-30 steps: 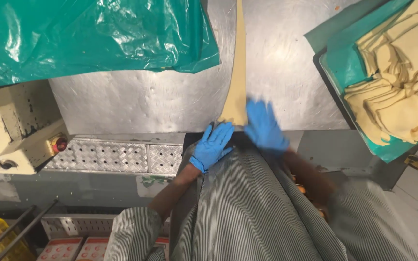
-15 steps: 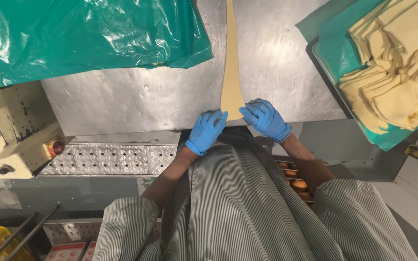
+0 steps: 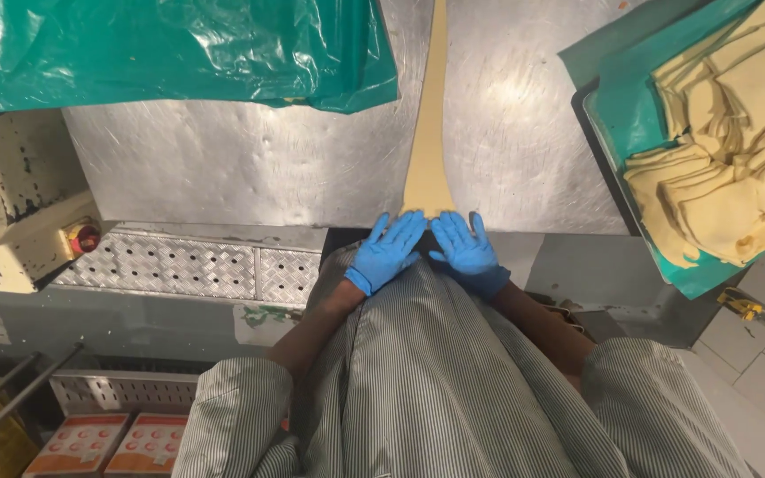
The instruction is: The recorder is rolling pre-cut triangular pieces of dough into croissants at a bakery station.
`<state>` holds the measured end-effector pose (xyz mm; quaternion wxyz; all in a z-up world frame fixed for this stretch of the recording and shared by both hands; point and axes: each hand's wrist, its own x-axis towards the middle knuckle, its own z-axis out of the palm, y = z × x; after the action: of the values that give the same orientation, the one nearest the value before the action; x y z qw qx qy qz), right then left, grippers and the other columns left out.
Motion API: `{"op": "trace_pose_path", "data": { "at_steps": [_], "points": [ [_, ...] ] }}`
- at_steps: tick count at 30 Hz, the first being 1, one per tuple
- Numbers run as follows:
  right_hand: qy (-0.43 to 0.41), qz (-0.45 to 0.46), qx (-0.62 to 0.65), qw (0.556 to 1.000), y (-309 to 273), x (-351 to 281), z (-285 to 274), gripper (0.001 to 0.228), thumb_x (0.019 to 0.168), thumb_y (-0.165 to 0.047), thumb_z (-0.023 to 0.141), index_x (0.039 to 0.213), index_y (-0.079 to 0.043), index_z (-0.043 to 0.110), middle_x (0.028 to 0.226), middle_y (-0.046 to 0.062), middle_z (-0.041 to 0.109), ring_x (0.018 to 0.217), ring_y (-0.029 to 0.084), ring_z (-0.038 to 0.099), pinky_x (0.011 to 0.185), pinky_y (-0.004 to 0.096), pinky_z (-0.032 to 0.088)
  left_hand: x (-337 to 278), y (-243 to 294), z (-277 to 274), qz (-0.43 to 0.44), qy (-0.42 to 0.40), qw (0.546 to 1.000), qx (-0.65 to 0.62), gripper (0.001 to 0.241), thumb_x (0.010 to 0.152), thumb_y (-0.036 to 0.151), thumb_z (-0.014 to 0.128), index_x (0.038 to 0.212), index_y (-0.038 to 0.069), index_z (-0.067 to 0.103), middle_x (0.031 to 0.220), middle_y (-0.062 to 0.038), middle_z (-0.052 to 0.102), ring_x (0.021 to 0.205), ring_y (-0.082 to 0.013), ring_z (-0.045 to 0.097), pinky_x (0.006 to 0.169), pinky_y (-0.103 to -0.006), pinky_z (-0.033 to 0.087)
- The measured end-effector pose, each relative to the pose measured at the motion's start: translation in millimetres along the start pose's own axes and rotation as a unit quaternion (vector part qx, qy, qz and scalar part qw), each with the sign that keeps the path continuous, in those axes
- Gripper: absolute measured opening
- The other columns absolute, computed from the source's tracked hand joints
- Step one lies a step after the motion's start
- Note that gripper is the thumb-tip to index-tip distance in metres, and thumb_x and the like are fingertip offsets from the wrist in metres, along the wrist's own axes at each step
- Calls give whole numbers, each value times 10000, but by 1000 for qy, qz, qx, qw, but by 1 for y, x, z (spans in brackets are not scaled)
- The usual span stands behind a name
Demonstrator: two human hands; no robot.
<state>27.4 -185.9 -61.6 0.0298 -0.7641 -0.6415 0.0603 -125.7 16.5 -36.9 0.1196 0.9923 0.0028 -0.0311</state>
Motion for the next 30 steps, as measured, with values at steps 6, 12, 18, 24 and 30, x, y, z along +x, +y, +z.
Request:
{"op": "trace_pose_path", "data": {
  "at_steps": [6,12,18,24,30],
  "points": [
    [-13,4,-34,999,2,10,-2,793,993,-580,592,1580,-71,436,1634,162,388,1552,305,273,1252,626,163,6,1,9,-29,10,999,39,828,954,599,599,1613,145,384,1670,-18,365,1561,-173,283,1290,-540,90],
    [-12,3,-49,999,4,26,-21,873,972,-658,558,1598,-66,421,1676,155,339,1572,340,219,1258,635,145,25,2,-1,-74,-21,997,-24,981,866,702,602,1614,111,374,1677,-90,336,1556,-235,266,1251,-612,89],
    [-18,-23,-39,999,11,21,-12,881,965,-650,563,1592,-46,434,1662,184,339,1564,352,231,1258,637,153,9,7,20,-50,-2,999,22,973,892,708,604,1623,111,369,1683,-82,334,1562,-235,272,1255,-629,99],
    [-20,-25,-9,999,14,35,-23,858,974,-620,557,1583,-32,419,1667,182,320,1571,331,224,1255,655,128,22,4,14,-60,-6,997,40,977,863,674,650,1625,132,364,1690,-36,323,1566,-195,273,1265,-627,95],
    [-18,-5,54,998,16,38,-28,851,998,-596,534,1589,1,401,1682,197,294,1580,339,211,1247,674,103,40,2,-18,-89,-55,994,-28,1012,814,636,673,1621,111,358,1683,-77,318,1551,-218,275,1236,-630,109]
  ]
}}
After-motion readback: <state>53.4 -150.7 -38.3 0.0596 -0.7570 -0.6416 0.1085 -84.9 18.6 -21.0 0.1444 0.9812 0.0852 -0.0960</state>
